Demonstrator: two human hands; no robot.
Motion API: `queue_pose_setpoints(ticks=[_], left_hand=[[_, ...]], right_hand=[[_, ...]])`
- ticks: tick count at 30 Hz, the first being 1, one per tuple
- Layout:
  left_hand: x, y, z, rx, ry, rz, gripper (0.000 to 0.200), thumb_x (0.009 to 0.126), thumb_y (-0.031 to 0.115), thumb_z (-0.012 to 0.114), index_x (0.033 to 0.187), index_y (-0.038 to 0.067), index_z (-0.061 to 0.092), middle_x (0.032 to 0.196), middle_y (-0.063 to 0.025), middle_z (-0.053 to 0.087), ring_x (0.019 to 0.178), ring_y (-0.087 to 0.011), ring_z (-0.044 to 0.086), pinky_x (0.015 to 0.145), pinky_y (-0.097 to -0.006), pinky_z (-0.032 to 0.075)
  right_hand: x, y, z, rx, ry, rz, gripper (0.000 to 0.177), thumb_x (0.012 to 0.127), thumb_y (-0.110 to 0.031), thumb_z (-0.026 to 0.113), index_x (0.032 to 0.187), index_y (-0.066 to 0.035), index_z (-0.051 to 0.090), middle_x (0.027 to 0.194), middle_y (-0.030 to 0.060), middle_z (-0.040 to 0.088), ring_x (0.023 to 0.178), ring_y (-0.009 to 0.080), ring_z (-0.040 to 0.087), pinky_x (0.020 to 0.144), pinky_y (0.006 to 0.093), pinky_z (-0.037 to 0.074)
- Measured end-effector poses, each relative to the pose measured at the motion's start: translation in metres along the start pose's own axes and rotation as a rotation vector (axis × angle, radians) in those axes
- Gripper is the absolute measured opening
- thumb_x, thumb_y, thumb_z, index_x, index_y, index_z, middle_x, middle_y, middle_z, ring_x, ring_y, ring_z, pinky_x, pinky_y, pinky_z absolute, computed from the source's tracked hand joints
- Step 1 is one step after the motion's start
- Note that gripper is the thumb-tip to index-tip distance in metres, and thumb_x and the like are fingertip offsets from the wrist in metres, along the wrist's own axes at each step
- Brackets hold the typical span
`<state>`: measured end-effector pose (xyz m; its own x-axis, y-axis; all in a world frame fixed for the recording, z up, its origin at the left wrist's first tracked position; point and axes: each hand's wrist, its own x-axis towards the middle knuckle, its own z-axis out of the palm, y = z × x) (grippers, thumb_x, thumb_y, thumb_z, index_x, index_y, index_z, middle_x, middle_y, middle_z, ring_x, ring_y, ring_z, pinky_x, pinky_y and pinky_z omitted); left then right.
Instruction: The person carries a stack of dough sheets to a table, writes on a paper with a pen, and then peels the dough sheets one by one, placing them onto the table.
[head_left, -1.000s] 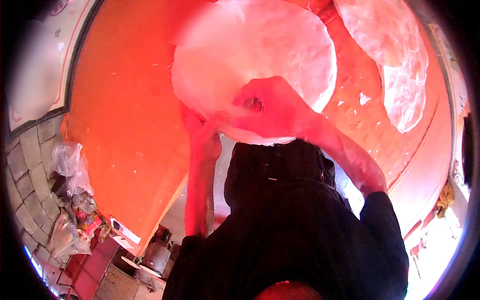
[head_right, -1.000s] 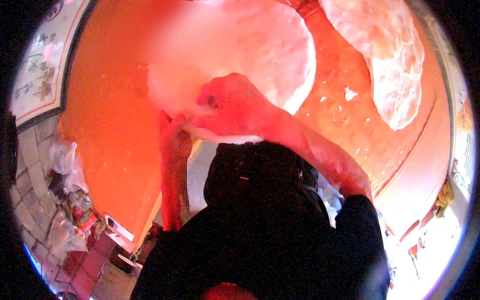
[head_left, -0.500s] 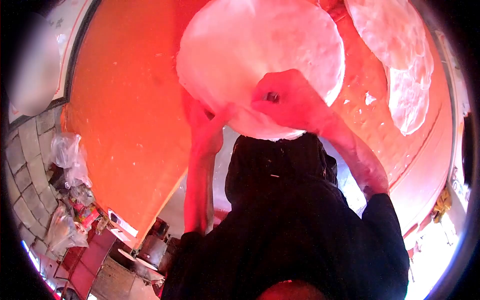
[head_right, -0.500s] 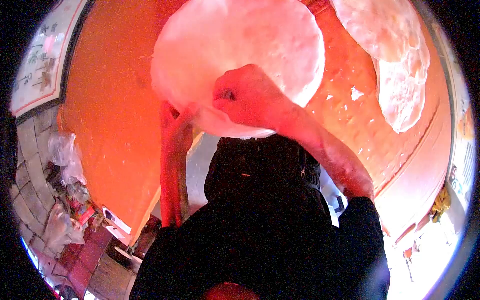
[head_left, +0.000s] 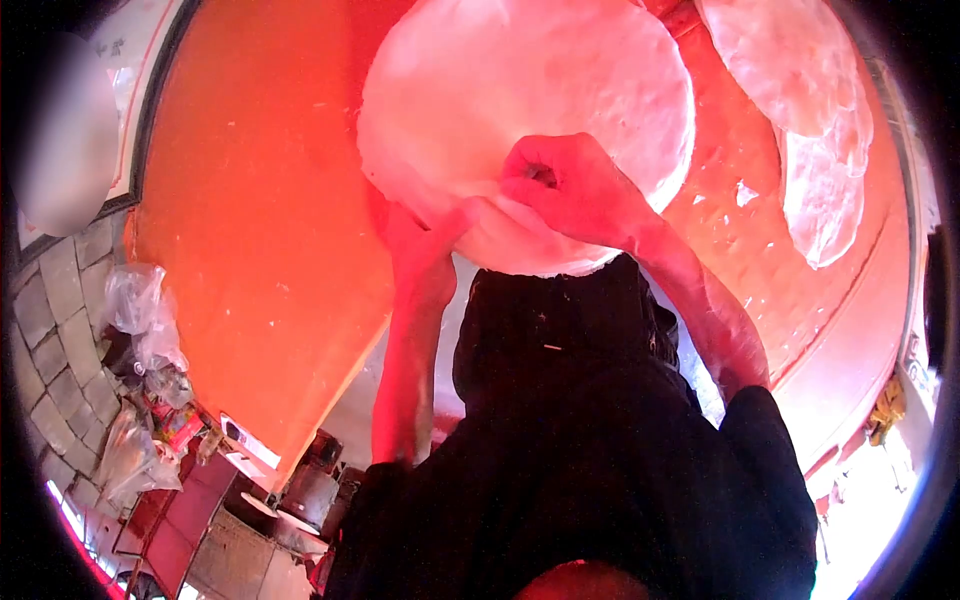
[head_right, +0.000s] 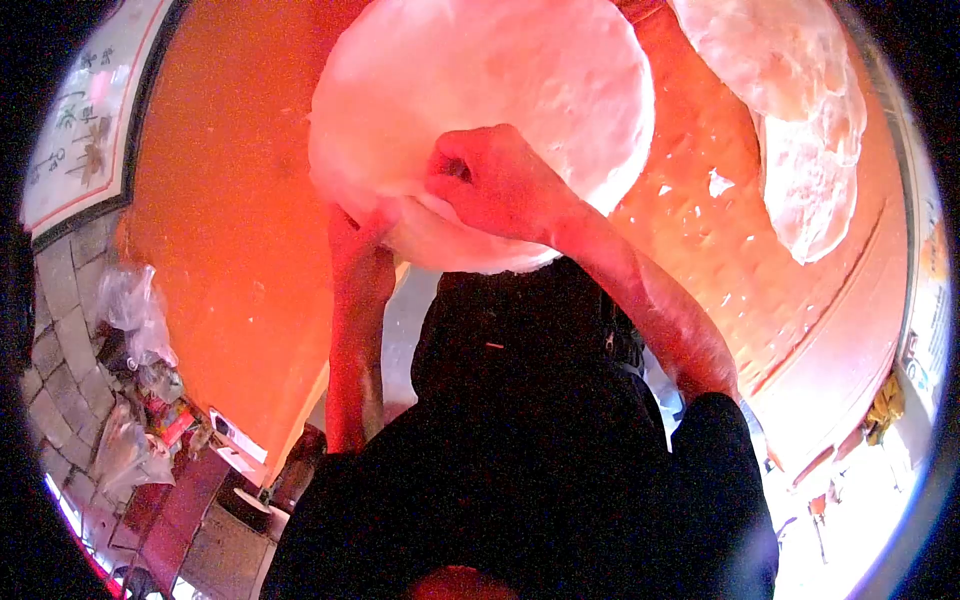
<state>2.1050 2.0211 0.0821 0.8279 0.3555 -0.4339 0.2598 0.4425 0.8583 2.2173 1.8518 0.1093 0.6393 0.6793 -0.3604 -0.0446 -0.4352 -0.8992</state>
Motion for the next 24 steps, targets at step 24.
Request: queue_pose_setpoints(ticks=[24], left_hand=[[-0.011,-0.023,-0.026,-0.200,-0.418,0.020,0.059,0.091,0.016,0.060,0.143,-0.002,0.038,0.140,-0.0144,0.048,0.126,-0.0264,0.051,0.103,-0.0404,0.045]], right_hand=[[0.019,0.031,-0.022,0.020,0.676,-0.396,0.011,0.077,-0.017,0.064,0.077,-0.006,0.064,0.070,0.0102,0.063,0.063,0.0271,0.064,0.056,0.0386,0.052]])
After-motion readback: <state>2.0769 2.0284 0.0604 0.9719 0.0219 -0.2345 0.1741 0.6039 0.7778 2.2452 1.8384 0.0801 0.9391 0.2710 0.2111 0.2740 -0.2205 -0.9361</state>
